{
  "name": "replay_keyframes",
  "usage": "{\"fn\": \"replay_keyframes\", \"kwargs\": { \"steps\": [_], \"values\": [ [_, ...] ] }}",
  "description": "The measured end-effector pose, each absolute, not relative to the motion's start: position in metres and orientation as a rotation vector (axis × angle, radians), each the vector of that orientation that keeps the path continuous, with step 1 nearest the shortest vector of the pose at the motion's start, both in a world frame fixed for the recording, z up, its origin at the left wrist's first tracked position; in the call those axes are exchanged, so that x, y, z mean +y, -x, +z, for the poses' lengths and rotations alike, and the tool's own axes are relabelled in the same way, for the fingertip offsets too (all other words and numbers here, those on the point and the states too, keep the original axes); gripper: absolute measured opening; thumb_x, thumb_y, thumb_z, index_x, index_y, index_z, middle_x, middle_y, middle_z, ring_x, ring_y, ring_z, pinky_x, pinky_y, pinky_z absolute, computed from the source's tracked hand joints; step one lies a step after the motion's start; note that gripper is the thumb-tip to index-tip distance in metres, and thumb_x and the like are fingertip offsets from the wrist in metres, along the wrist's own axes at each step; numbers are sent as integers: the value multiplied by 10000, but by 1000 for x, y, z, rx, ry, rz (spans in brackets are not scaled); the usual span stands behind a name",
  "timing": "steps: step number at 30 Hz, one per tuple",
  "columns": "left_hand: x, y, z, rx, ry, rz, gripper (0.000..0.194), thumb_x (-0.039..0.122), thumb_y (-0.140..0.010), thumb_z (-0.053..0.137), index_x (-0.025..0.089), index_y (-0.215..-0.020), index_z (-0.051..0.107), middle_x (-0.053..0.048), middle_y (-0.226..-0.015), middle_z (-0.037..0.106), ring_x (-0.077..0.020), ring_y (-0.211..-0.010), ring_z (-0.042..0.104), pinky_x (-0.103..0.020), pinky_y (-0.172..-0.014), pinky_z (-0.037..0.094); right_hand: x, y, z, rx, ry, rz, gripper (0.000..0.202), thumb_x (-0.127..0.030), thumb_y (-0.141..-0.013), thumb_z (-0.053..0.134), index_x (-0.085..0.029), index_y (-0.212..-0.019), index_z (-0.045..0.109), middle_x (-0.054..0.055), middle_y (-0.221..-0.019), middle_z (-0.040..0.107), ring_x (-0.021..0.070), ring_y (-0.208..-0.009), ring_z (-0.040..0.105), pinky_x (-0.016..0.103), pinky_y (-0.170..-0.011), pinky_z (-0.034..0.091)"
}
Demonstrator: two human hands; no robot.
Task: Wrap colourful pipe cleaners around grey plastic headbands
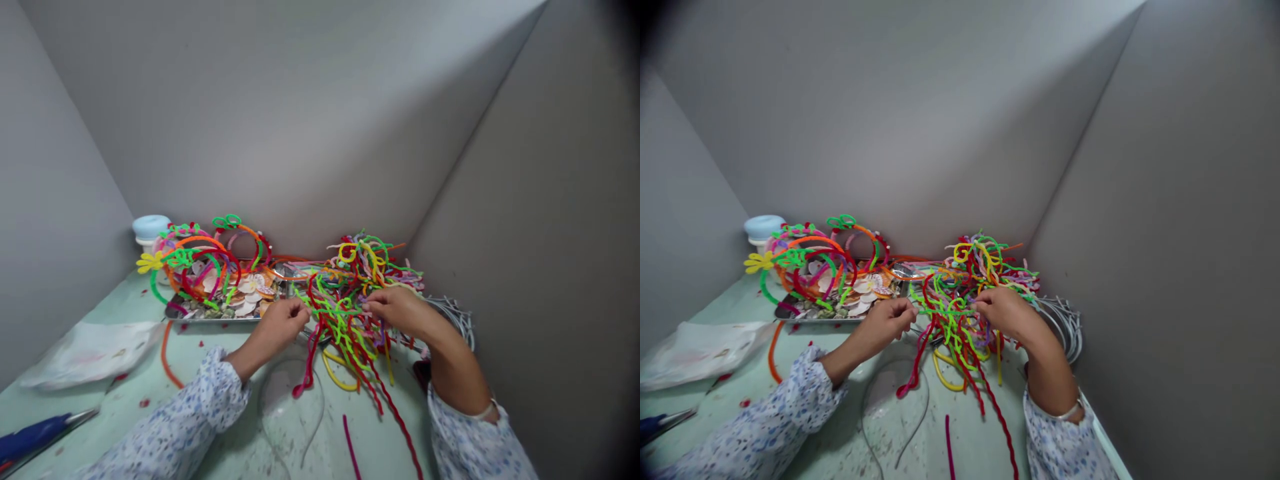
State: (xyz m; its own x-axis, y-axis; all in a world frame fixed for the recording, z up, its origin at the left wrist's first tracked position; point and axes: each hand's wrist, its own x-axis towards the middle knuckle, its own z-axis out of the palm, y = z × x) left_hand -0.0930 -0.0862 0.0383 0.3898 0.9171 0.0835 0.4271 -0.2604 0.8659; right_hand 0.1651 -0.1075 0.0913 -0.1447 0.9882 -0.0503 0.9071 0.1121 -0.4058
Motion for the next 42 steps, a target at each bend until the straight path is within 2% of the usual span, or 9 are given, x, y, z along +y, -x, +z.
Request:
{"fn": "replay_keyframes", "kwargs": {
  "steps": [5, 8, 13, 18, 28, 32, 37, 39, 42],
  "values": [
    [-87, 93, 35, 1162, -1901, 708, 264, 360, -809, 446, 170, -648, 533, 27, -560, 542, -110, -497, 458, -223, -500, 315, -111, -160, 92, -2186, 1989, 541, 213, -287, -759, 523, -189, -701, 703, -12, -581, 604, 130, -558, 493, 237, -520, 302],
    [-88, 93, 36, 1159, -1930, 656, 252, 351, -802, 458, 168, -654, 549, 24, -571, 555, -110, -506, 463, -223, -506, 312, -111, -167, 91, -2232, 2022, 479, 217, -280, -777, 518, -187, -688, 693, -4, -595, 612, 135, -577, 507, 236, -522, 295],
    [-89, 94, 38, 1098, -1966, 591, 217, 317, -786, 474, 168, -653, 560, 25, -565, 543, -115, -532, 475, -218, -514, 307, -108, -180, 93, -2177, 2091, 201, 258, -242, -835, 458, -180, -789, 705, 45, -773, 685, 155, -682, 566, 234, -584, 336],
    [-91, 95, 37, 1071, -2014, 534, 209, 310, -782, 481, 167, -668, 580, 42, -527, 480, -104, -514, 435, -212, -496, 264, -103, -173, 87, -2162, 2111, 201, 239, -249, -830, 495, -207, -918, 713, 60, -926, 712, 178, -830, 604, 237, -661, 353],
    [-92, 96, 40, 1022, -2025, 483, 229, 316, -772, 490, 155, -674, 621, 28, -559, 493, -103, -534, 414, -213, -492, 249, -90, -175, 67, -2098, 2187, 297, 217, -222, -815, 496, -181, -763, 702, 67, -737, 690, 167, -671, 586, 254, -580, 311],
    [-88, 99, 38, 1033, -2015, 491, 224, 321, -774, 490, 161, -689, 622, 26, -562, 510, -109, -527, 437, -215, -495, 257, -95, -176, 75, -2127, 2047, 373, 251, -230, -852, 449, -188, -750, 675, 39, -736, 688, 153, -687, 574, 244, -611, 344],
    [-85, 103, 42, 1071, -2005, 514, 241, 353, -776, 499, 160, -692, 617, 34, -536, 483, -115, -513, 445, -221, -495, 267, -102, -168, 83, -2083, 1884, 634, 290, -253, -886, 365, -174, -824, 638, 13, -698, 681, 127, -560, 549, 234, -552, 391],
    [-84, 103, 43, 1090, -1994, 517, 247, 360, -775, 500, 158, -694, 616, 31, -541, 490, -119, -515, 457, -223, -495, 276, -105, -164, 85, -2006, 1777, 787, 262, -278, -880, 379, -170, -853, 616, 15, -717, 680, 125, -555, 552, 237, -551, 414],
    [-83, 103, 43, 1090, -1973, 533, 249, 364, -777, 498, 158, -693, 608, 25, -552, 511, -124, -521, 475, -224, -498, 296, -109, -159, 89, -1915, 1661, 976, 212, -328, -856, 441, -178, -784, 572, 9, -719, 665, 116, -537, 541, 238, -538, 423]
  ]
}}
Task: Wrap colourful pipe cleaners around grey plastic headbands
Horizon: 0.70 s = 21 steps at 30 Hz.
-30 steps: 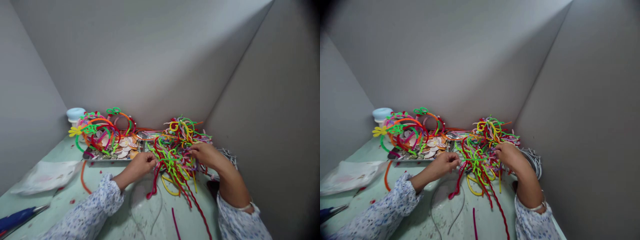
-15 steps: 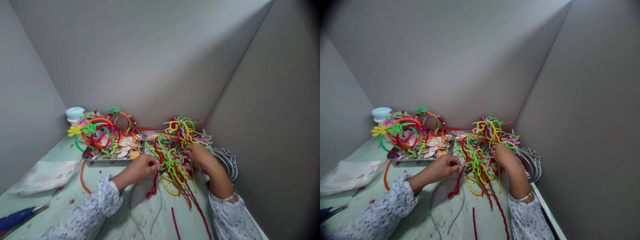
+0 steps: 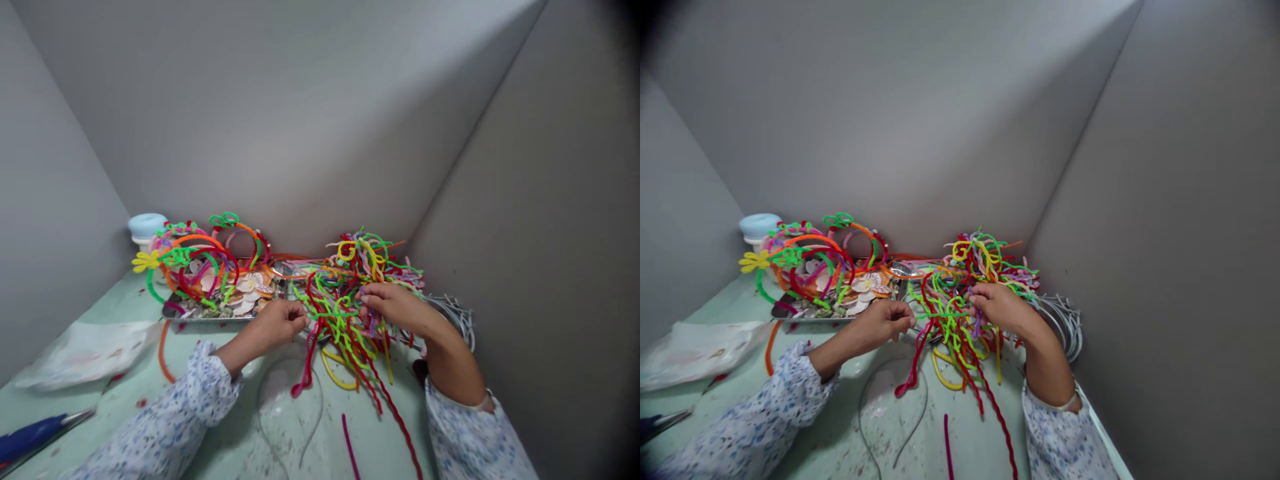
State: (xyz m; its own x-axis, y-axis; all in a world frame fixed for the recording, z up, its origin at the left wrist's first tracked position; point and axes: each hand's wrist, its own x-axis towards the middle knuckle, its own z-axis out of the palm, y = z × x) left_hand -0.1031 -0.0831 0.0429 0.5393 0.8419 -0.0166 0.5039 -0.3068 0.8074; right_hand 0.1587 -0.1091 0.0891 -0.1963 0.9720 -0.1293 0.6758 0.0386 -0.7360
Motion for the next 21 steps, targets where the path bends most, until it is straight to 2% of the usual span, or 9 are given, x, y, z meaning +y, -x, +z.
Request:
{"fn": "replay_keyframes", "kwargs": {
  "steps": [8, 10, 13, 17, 21],
  "values": [
    [-81, 99, 34, 1082, -1880, 615, 248, 382, -781, 512, 161, -702, 592, 24, -565, 555, -118, -497, 499, -225, -497, 352, -114, -149, 94, -1714, 1585, 1222, 155, -345, -832, 510, -203, -778, 539, -4, -765, 674, 98, -518, 558, 227, -522, 450],
    [-82, 98, 35, 1103, -1834, 649, 252, 380, -777, 527, 157, -854, 618, 19, -594, 589, -122, -482, 514, -231, -495, 371, -113, -144, 93, -1718, 1561, 1229, 166, -346, -839, 510, -199, -771, 546, -2, -757, 674, 97, -517, 563, 218, -505, 442],
    [-89, 93, 42, 1109, -1738, 731, 427, 417, -781, 548, 153, -1117, 551, -5, -671, 652, -128, -468, 534, -248, -509, 410, -110, -132, 89, -1703, 1561, 1187, 158, -323, -845, 505, -196, -763, 552, -13, -663, 647, 104, -509, 562, 213, -494, 436],
    [-101, 87, 47, 897, -1601, 597, 395, 522, -823, 484, 153, -911, 595, -29, -738, 666, -107, -480, 537, -234, -500, 392, -107, -111, 82, -1713, 1543, 1145, 121, -284, -837, 509, -201, -767, 562, -30, -583, 609, 112, -525, 569, 216, -537, 458],
    [-105, 83, 41, 841, -1584, 512, 330, 470, -795, 543, 153, -855, 611, 7, -653, 616, -90, -464, 484, -224, -494, 382, -107, -98, 76, -1713, 1446, 1199, 129, -287, -829, 515, -195, -749, 557, -28, -612, 617, 114, -544, 576, 219, -550, 465]
  ]
}}
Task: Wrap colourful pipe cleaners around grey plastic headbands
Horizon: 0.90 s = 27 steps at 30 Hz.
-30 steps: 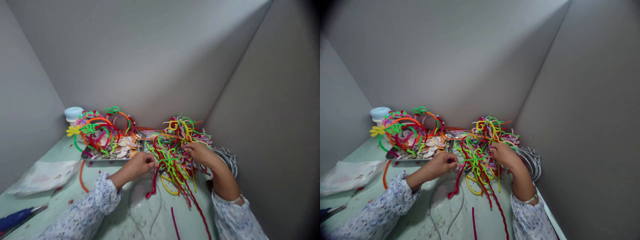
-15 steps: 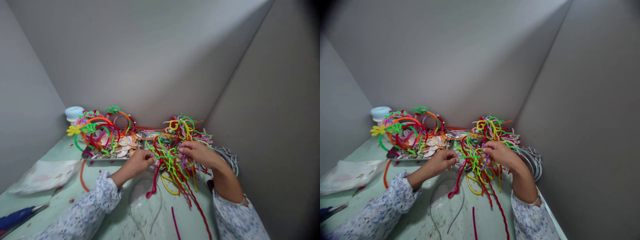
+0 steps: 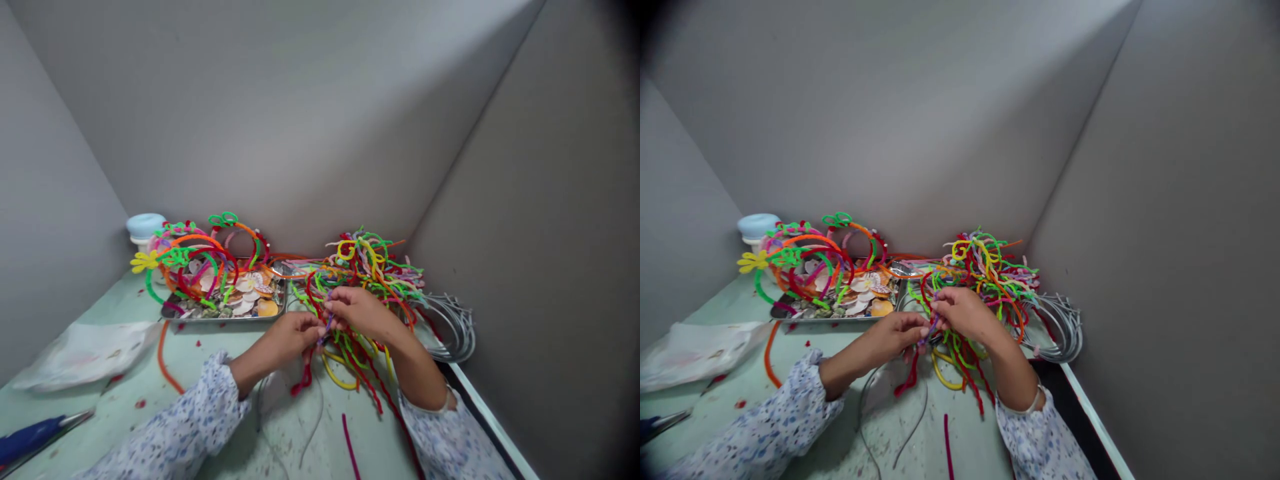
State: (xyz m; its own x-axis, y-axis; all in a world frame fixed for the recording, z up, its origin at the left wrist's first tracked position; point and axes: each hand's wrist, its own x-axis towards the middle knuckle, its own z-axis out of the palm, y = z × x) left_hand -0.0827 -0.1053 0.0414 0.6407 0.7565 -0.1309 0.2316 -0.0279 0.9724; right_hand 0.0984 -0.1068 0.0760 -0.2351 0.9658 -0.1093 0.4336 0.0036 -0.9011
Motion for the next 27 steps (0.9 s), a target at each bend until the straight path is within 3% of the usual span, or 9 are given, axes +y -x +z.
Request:
{"fn": "replay_keyframes", "kwargs": {
  "steps": [7, 13, 17, 19, 22, 27],
  "values": [
    [-105, 83, 42, 846, -1560, 538, 399, 488, -762, 587, 154, -977, 615, 9, -634, 603, -109, -481, 502, -224, -471, 392, -107, -94, 73, -1705, 1396, 1150, 131, -296, -833, 519, -188, -796, 584, -12, -683, 662, 118, -585, 605, 216, -578, 477],
    [-97, 88, 35, 919, -1630, 528, 298, 441, -770, 551, 151, -765, 618, 3, -633, 620, -99, -464, 489, -221, -478, 377, -107, -85, 72, -1621, 1427, 1149, 146, -301, -841, 515, -191, -751, 549, -20, -602, 638, 118, -541, 596, 218, -561, 481],
    [-92, 92, 40, 998, -1756, 603, 299, 423, -781, 542, 155, -674, 620, 32, -541, 549, -104, -491, 468, -224, -513, 336, -107, -104, 80, -1717, 1548, 1071, 147, -291, -831, 512, -186, -802, 610, -8, -642, 656, 133, -585, 612, 227, -568, 468],
    [-92, 93, 43, 1053, -1769, 654, 320, 424, -783, 545, 153, -622, 602, 38, -506, 507, -99, -494, 435, -225, -507, 301, -107, -126, 87, -1825, 1735, 769, 165, -297, -812, 539, -195, -843, 665, 8, -683, 675, 154, -625, 617, 242, -575, 445],
    [-92, 91, 47, 1057, -1674, 724, 339, 448, -796, 529, 154, -641, 594, 17, -556, 559, -105, -513, 462, -223, -495, 294, -104, -165, 90, -1744, 2070, 99, 186, -275, -806, 550, -199, -898, 692, 61, -855, 710, 204, -795, 643, 280, -681, 434],
    [-92, 92, 51, 1025, -1548, 769, 323, 466, -804, 514, 160, -782, 614, -22, -687, 648, -133, -579, 555, -227, -510, 345, -98, -193, 77, -1733, 2425, -145, 230, -251, -817, 535, -204, -984, 685, 139, -989, 697, 272, -898, 656, 324, -701, 438]
  ]
}}
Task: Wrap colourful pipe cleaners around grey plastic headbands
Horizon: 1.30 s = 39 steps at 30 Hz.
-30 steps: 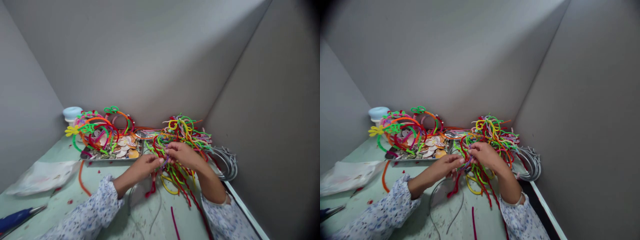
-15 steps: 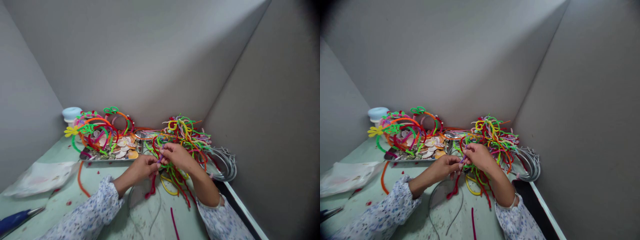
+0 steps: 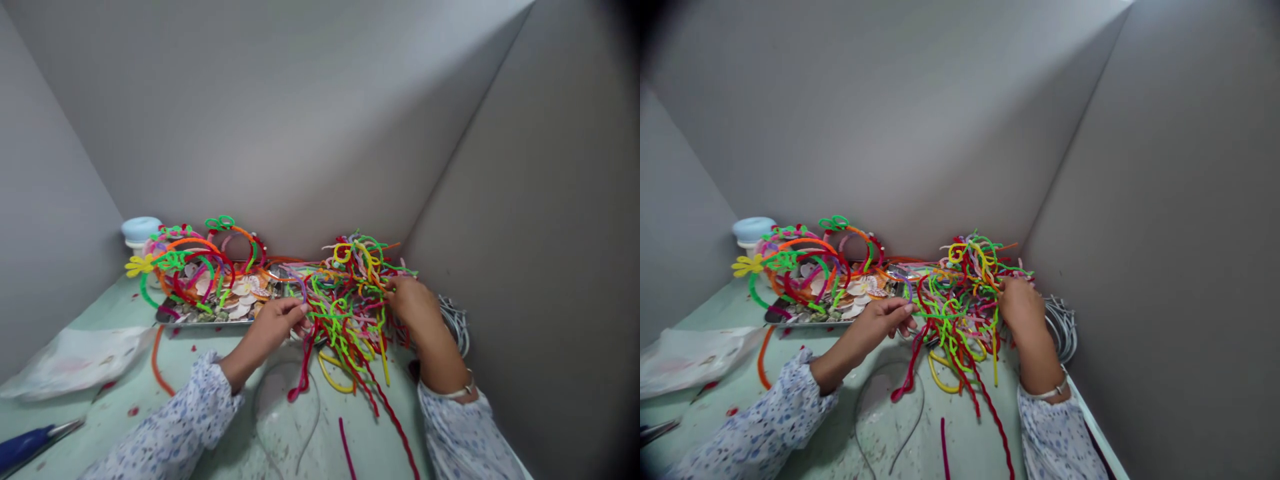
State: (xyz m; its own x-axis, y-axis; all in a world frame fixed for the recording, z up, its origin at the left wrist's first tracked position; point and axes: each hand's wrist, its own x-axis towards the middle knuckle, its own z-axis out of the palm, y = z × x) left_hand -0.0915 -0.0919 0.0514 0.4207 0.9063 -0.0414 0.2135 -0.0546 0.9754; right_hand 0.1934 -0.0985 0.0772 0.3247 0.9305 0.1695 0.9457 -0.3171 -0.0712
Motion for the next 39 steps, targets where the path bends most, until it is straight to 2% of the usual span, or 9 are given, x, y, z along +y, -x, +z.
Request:
{"fn": "replay_keyframes", "kwargs": {
  "steps": [5, 10, 16, 20, 25, 30, 33, 39],
  "values": [
    [-87, 99, 55, 1121, -1683, 880, 306, 435, -804, 538, 157, -747, 653, -9, -675, 625, -128, -632, 521, -238, -577, 352, -95, -193, 66, -1709, 2501, -180, 269, -204, -810, 546, -163, -1045, 670, 190, -1031, 674, 280, -901, 661, 328, -702, 457],
    [-83, 104, 60, 1085, -1629, 981, 294, 420, -820, 535, 159, -809, 670, -30, -735, 666, -143, -699, 563, -253, -649, 398, -93, -198, 64, -1739, 2524, -151, 282, -173, -813, 497, -196, -1022, 686, 146, -999, 703, 267, -906, 672, 321, -715, 467],
    [-83, 103, 64, 1064, -1495, 974, 276, 415, -816, 549, 156, -870, 628, -57, -753, 698, -126, -631, 577, -231, -557, 382, -94, -197, 59, -1735, 2494, -181, 275, -146, -806, 470, -161, -940, 709, 168, -928, 709, 279, -865, 678, 312, -666, 460],
    [-85, 102, 67, 1044, -1444, 961, 263, 407, -814, 560, 152, -866, 601, -54, -728, 699, -110, -595, 573, -218, -536, 368, -93, -198, 58, -1713, 2452, -213, 272, -194, -838, 447, -157, -902, 709, 171, -916, 704, 281, -846, 671, 320, -656, 442],
    [-83, 102, 64, 987, -1412, 931, 275, 419, -817, 562, 148, -845, 597, -36, -658, 674, -94, -535, 539, -214, -516, 353, -90, -207, 64, -1586, 2202, -228, 259, -316, -840, 482, -182, -894, 696, 112, -913, 712, 248, -832, 649, 306, -676, 416],
    [-82, 103, 60, 987, -1421, 905, 285, 435, -826, 546, 157, -833, 608, 25, -492, 561, -78, -430, 435, -208, -468, 310, -87, -217, 67, -1326, 1874, 27, 291, -422, -785, 539, -185, -853, 694, 60, -749, 708, 201, -673, 622, 285, -614, 417],
    [-83, 104, 60, 999, -1463, 918, 285, 430, -837, 533, 156, -824, 608, 47, -464, 503, -67, -414, 368, -204, -448, 254, -86, -221, 66, -1207, 1745, 178, 320, -446, -767, 543, -173, -868, 676, 42, -687, 688, 174, -591, 596, 269, -564, 419],
    [-81, 104, 62, 991, -1425, 986, 261, 376, -815, 541, 151, -933, 603, 27, -570, 574, -86, -496, 455, -210, -508, 325, -85, -225, 64, -1251, 1804, 151, 312, -426, -768, 523, -173, -861, 678, 52, -720, 697, 180, -619, 607, 271, -570, 413]
  ]
}}
